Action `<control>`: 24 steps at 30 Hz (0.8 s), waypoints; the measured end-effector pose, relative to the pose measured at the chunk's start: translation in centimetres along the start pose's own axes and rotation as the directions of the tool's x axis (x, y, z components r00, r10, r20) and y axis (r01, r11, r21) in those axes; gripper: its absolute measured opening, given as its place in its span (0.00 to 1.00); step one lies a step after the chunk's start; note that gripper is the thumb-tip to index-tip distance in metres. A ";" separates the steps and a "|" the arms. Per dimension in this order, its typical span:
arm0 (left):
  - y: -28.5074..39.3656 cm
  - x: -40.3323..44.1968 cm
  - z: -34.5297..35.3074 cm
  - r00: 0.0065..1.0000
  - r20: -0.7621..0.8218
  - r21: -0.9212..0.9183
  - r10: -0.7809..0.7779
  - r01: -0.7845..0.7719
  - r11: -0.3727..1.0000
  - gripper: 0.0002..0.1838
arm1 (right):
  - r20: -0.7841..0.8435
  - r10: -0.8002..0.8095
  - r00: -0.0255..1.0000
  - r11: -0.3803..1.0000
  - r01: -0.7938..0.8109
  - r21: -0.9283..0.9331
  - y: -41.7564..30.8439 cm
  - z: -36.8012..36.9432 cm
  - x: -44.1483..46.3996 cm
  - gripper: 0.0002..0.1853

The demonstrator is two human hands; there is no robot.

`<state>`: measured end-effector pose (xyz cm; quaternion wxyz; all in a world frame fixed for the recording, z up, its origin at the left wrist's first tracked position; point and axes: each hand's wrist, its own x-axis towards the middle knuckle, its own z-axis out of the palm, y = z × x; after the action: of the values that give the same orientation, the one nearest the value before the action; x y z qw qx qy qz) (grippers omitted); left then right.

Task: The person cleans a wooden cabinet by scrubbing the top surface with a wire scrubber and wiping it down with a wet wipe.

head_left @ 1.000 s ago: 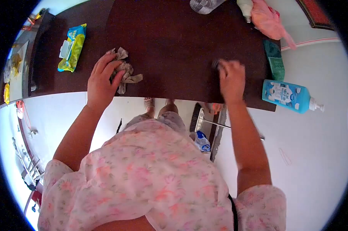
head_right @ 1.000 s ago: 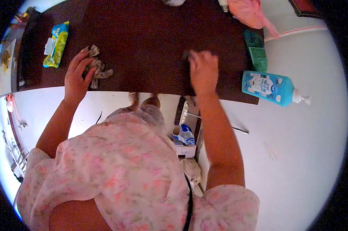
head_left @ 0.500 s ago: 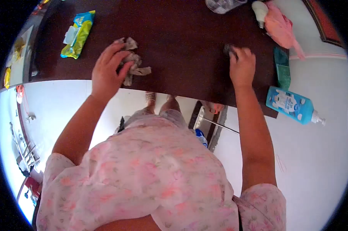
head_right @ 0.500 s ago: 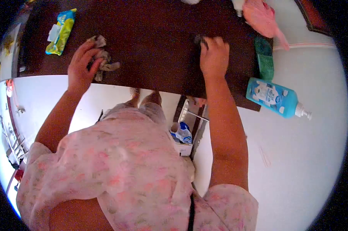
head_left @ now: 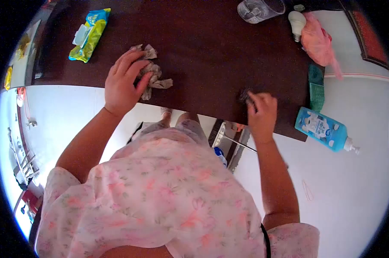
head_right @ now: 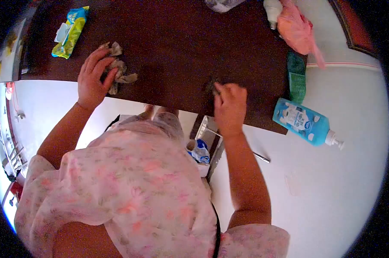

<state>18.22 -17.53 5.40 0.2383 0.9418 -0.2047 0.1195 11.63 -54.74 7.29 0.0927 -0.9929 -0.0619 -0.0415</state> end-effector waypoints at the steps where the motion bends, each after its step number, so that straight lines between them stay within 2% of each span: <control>1: 0.1 0.1 0.1 1.000 -0.003 0.015 0.016 -0.015 1.000 0.15 | 0.056 0.053 0.997 0.994 -0.057 0.090 -0.3 -0.1 -1.0 0.13; 2: 0.2 0.3 0.2 0.998 -0.051 0.037 0.044 -0.042 0.998 0.14 | 0.013 -0.016 1.000 0.999 0.015 0.037 0.5 0.2 -0.1 0.11; 4: 0.3 0.2 0.1 0.999 -0.028 0.037 0.043 -0.042 0.998 0.14 | -0.018 -0.023 1.000 0.963 0.017 -0.269 4.0 0.7 4.6 0.09; 5: 0.2 0.2 0.1 0.999 -0.029 0.043 0.034 -0.033 0.999 0.14 | -0.099 0.049 0.994 0.978 -0.068 -0.197 5.7 0.7 7.8 0.09; 6: 0.2 0.2 0.2 0.999 -0.031 0.051 0.037 -0.035 0.998 0.14 | -0.182 0.035 0.983 0.985 -0.064 -0.160 8.3 1.1 10.3 0.10; 7: 0.3 0.2 0.3 0.999 -0.027 0.049 0.022 -0.020 0.999 0.14 | -0.186 0.031 0.982 0.986 -0.060 -0.153 8.2 1.2 10.4 0.10; 9: 0.0 -0.1 -0.1 1.000 -0.010 0.042 0.006 -0.005 0.999 0.14 | -0.159 0.047 0.986 0.984 -0.073 -0.161 7.5 1.0 8.9 0.10; 10: 0.0 -0.1 -0.2 1.000 0.001 0.028 0.009 -0.009 1.000 0.15 | -0.045 0.083 0.996 0.975 -0.091 -0.202 5.5 0.5 5.7 0.11; 11: 0.1 0.1 0.1 1.000 0.006 0.008 0.011 -0.011 1.000 0.15 | -0.029 0.044 0.999 0.992 -0.047 -0.117 3.9 0.4 2.2 0.11; 13: 0.1 0.3 0.2 1.000 0.010 -0.009 0.004 -0.004 1.000 0.15 | 0.025 0.146 0.989 0.985 -0.148 0.088 0.8 -0.3 -2.2 0.15; 15: 0.0 0.2 -0.1 1.000 0.028 0.002 0.010 -0.010 1.000 0.15 | 0.005 0.057 0.998 0.998 -0.057 -0.021 3.1 -0.1 -0.2 0.13; 17: 0.0 0.2 0.0 1.000 0.025 -0.007 0.009 -0.009 1.000 0.15 | -0.115 0.063 0.991 0.986 -0.079 -0.145 6.9 0.7 5.2 0.13; 18: 0.1 0.2 0.1 1.000 0.025 -0.004 0.009 -0.009 1.000 0.15 | -0.116 0.062 0.991 0.987 -0.078 -0.142 7.6 0.7 6.5 0.13; 20: 0.1 0.3 -0.1 1.000 -0.015 0.026 0.025 -0.024 0.999 0.14 | -0.131 0.174 0.976 0.973 -0.191 -0.130 7.8 1.0 7.8 0.14; 22: -0.2 0.4 -0.1 0.999 -0.025 0.025 0.038 -0.038 0.999 0.14 | -0.050 0.104 0.993 0.987 -0.109 -0.121 4.1 0.4 2.6 0.15; 24: 0.1 0.1 0.3 0.999 -0.025 0.001 0.038 -0.038 0.999 0.14 | 0.038 0.125 0.991 0.991 -0.127 0.049 1.0 0.0 -2.1 0.14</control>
<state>18.27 -17.81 5.21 0.2386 0.9361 -0.2198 0.1359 9.71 -55.92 6.96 0.1194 -0.9927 -0.0018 -0.0168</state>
